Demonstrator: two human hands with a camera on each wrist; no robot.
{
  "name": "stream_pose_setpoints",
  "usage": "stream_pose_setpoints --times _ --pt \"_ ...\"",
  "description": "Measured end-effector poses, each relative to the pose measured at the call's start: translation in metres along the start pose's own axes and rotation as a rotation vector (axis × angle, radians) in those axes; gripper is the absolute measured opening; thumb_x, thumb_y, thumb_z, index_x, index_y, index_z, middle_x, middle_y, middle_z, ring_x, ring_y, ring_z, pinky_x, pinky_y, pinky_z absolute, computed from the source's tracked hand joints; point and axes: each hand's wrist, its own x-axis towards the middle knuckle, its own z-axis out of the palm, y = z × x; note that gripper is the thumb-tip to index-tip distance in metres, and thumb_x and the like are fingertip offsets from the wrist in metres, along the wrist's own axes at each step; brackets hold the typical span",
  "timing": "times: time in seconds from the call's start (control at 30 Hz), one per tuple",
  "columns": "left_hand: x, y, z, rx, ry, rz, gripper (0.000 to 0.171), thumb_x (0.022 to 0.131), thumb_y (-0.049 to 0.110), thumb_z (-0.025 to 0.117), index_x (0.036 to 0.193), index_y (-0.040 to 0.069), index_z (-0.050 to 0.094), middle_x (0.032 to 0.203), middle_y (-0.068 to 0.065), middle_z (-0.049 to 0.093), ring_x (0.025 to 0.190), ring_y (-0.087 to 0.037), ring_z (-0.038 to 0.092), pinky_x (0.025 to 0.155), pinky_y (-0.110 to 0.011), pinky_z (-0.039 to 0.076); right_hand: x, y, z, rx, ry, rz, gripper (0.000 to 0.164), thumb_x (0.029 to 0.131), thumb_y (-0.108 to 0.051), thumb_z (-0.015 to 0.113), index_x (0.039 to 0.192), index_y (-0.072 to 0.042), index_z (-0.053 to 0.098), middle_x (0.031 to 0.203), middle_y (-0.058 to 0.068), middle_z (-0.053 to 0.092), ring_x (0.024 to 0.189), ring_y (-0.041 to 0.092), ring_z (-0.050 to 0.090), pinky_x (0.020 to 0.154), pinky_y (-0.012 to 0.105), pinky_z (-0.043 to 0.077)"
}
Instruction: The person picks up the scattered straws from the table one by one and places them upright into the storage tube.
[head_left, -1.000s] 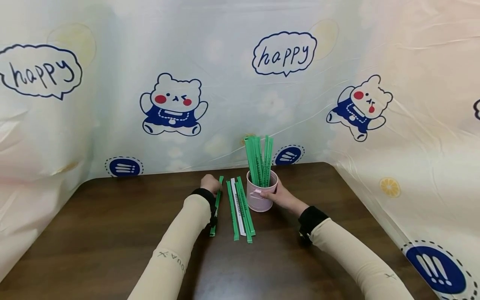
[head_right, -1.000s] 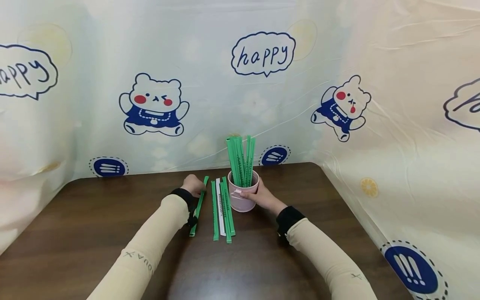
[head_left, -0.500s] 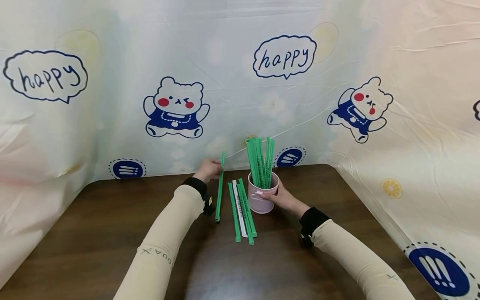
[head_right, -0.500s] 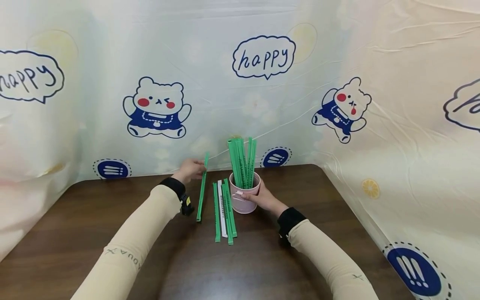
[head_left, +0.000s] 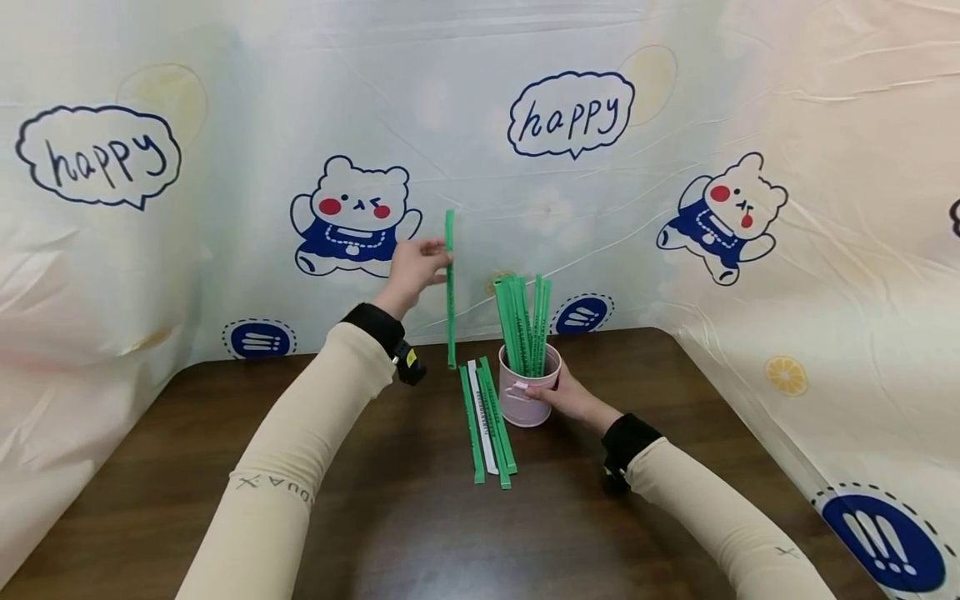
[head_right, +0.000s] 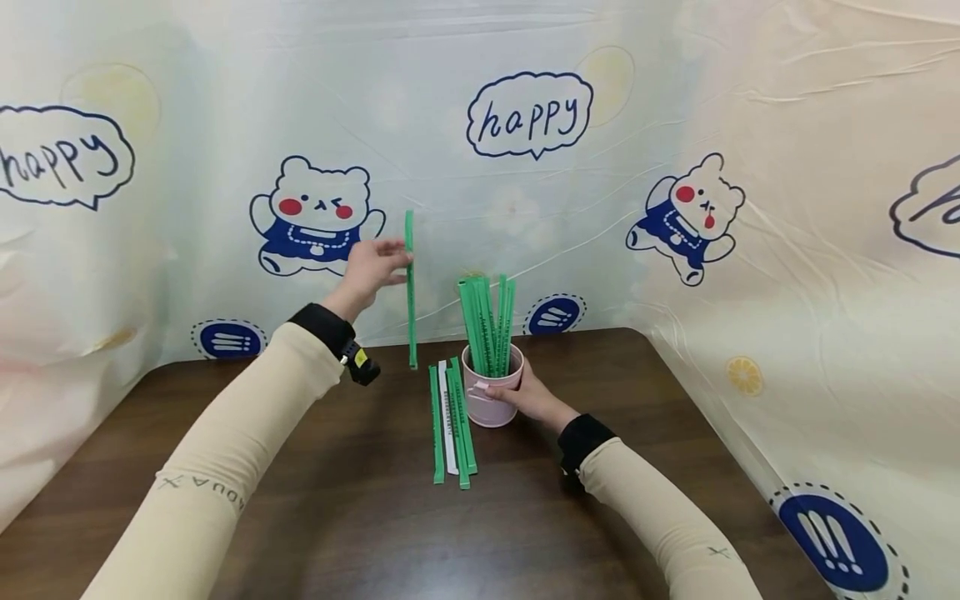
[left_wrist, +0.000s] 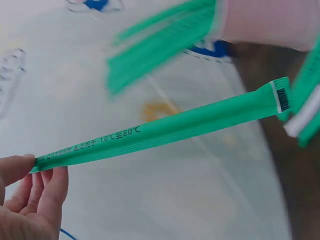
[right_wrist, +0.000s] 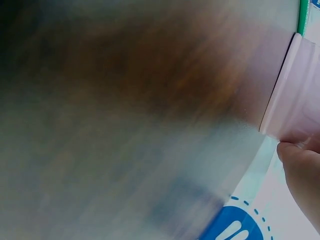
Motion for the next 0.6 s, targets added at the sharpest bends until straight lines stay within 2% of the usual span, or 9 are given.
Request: stream_pose_setpoints --times 0.13,0.27,0.4,0.6 --pt "0.000 0.033 0.012 -0.047 0.023 0.047 0.039 0.103 0.009 0.060 0.141 0.001 0.058 0.128 -0.016 0.063 0.114 -0.022 0.064 0.104 -0.042 0.058 0.000 -0.001 -0.002 0.008 -0.005 -0.010 0.098 0.096 -0.027 0.073 0.162 -0.007 0.003 0.164 0.025 0.024 0.150 0.042 0.030 0.127 0.063 0.025" --pt "-0.005 0.049 0.032 -0.147 0.018 0.095 0.038 0.102 0.007 0.061 0.139 0.001 0.059 0.121 -0.012 0.063 0.106 -0.016 0.064 0.102 -0.040 0.059 0.001 -0.001 -0.006 0.033 -0.013 -0.015 0.102 0.094 -0.031 0.074 0.163 -0.007 0.002 0.164 0.025 0.023 0.151 0.042 0.029 0.128 0.061 0.024" --pt "-0.011 0.044 0.060 -0.186 -0.041 0.129 0.038 0.101 0.003 0.061 0.139 -0.001 0.058 0.126 -0.017 0.064 0.104 -0.017 0.065 0.097 -0.036 0.061 0.001 0.000 -0.006 0.037 -0.015 -0.030 0.102 0.095 -0.030 0.074 0.162 -0.006 0.002 0.164 0.026 0.024 0.150 0.042 0.031 0.128 0.060 0.025" --pt "-0.019 0.018 0.099 -0.088 -0.120 0.133 0.034 0.102 0.005 0.061 0.135 -0.002 0.060 0.124 -0.021 0.065 0.104 -0.022 0.065 0.094 -0.038 0.063 0.001 0.003 -0.001 0.029 -0.011 -0.027 0.097 0.096 -0.026 0.072 0.161 -0.003 0.005 0.162 0.028 0.027 0.147 0.043 0.033 0.127 0.060 0.026"
